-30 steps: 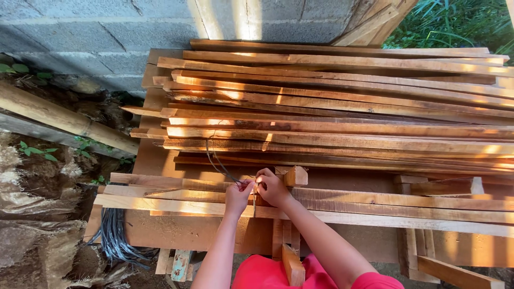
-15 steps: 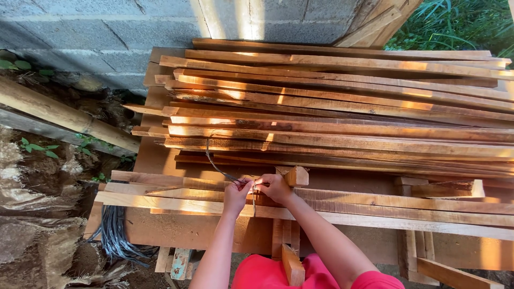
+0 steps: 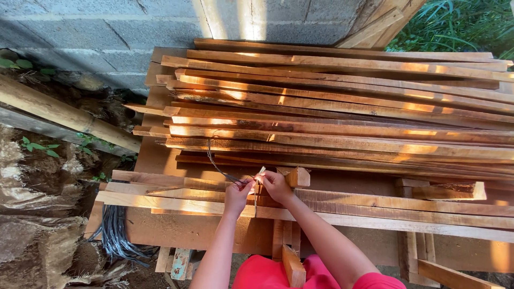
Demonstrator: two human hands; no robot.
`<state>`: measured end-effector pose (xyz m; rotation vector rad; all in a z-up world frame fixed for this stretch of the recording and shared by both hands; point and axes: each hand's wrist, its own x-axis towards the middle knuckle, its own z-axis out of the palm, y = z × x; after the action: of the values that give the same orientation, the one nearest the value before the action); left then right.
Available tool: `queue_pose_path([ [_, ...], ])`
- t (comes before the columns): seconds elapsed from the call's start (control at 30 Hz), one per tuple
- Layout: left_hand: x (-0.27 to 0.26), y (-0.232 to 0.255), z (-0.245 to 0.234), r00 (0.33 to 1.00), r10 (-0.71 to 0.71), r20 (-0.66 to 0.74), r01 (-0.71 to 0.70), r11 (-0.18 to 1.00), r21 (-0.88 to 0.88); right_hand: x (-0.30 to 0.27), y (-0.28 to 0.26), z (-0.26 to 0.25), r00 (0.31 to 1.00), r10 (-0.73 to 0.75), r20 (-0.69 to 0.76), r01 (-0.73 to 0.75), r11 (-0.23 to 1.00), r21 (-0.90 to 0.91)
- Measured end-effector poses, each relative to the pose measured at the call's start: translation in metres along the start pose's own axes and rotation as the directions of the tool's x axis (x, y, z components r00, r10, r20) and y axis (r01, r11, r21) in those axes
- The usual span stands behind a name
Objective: The person sorts wooden planks and bundles them together using wire ties.
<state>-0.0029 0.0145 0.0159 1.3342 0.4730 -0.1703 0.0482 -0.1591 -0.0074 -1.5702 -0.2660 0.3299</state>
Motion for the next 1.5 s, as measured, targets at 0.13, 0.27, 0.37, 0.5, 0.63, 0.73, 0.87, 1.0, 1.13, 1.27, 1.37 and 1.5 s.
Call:
queue_pose_path([
  [0.13, -0.005, 0.009, 0.006, 1.000, -0.005, -0.020, 0.006, 0.999, 0.043, 0.009, 0.003, 0.002, 0.990, 0.141, -0.027, -0.139, 0.988, 0.064],
  [0.27, -0.020, 0.008, 0.015, 0.994, 0.089, -0.057, -0.076, 0.978, 0.196, 0.018, 0.007, 0.006, 0.955, 0.267, -0.126, -0.261, 0.963, 0.060],
  [0.37, -0.041, 0.005, 0.023, 0.949, 0.305, -0.076, -0.254, 0.885, 0.390, 0.034, 0.018, 0.010, 0.886, 0.401, -0.233, -0.424, 0.904, -0.057],
  [0.5, -0.067, -0.005, 0.015, 0.843, 0.536, -0.047, -0.423, 0.714, 0.558, 0.039, 0.001, 0.021, 0.780, 0.525, -0.340, -0.622, 0.708, -0.334],
  [0.63, -0.062, -0.006, 0.015, 0.858, 0.513, -0.035, -0.424, 0.744, 0.516, 0.043, 0.001, 0.020, 0.760, 0.547, -0.350, -0.645, 0.575, -0.503],
  [0.73, -0.051, 0.001, 0.018, 0.962, 0.191, -0.195, -0.142, 0.960, 0.239, 0.049, 0.046, 0.015, 0.738, 0.614, -0.279, -0.672, 0.635, -0.381],
  [0.87, -0.040, -0.007, 0.014, 0.985, 0.028, -0.168, -0.028, 1.000, 0.003, 0.050, 0.055, 0.013, 0.700, 0.669, -0.249, -0.713, 0.670, -0.205],
  [1.0, -0.034, 0.004, 0.017, 0.947, 0.261, -0.188, -0.148, 0.873, 0.465, 0.051, 0.086, 0.010, 0.690, 0.685, -0.233, -0.707, 0.707, -0.020],
  [1.13, -0.035, -0.004, 0.032, 0.955, 0.216, -0.203, -0.181, 0.967, 0.177, 0.057, 0.091, 0.003, 0.686, 0.698, -0.206, -0.686, 0.715, 0.138],
  [1.27, -0.044, -0.019, 0.039, 0.968, 0.201, -0.152, -0.190, 0.978, 0.084, 0.067, 0.097, 0.007, 0.629, 0.756, -0.182, -0.703, 0.653, 0.281],
  [1.37, -0.062, 0.005, 0.041, 0.960, 0.254, -0.116, -0.224, 0.950, 0.219, 0.072, 0.088, 0.016, 0.591, 0.784, -0.190, -0.764, 0.620, 0.181],
  [1.5, -0.078, 0.025, 0.043, 0.929, 0.369, 0.013, -0.357, 0.889, 0.288, 0.074, 0.083, 0.023, 0.502, 0.838, -0.212, -0.852, 0.522, 0.042],
])
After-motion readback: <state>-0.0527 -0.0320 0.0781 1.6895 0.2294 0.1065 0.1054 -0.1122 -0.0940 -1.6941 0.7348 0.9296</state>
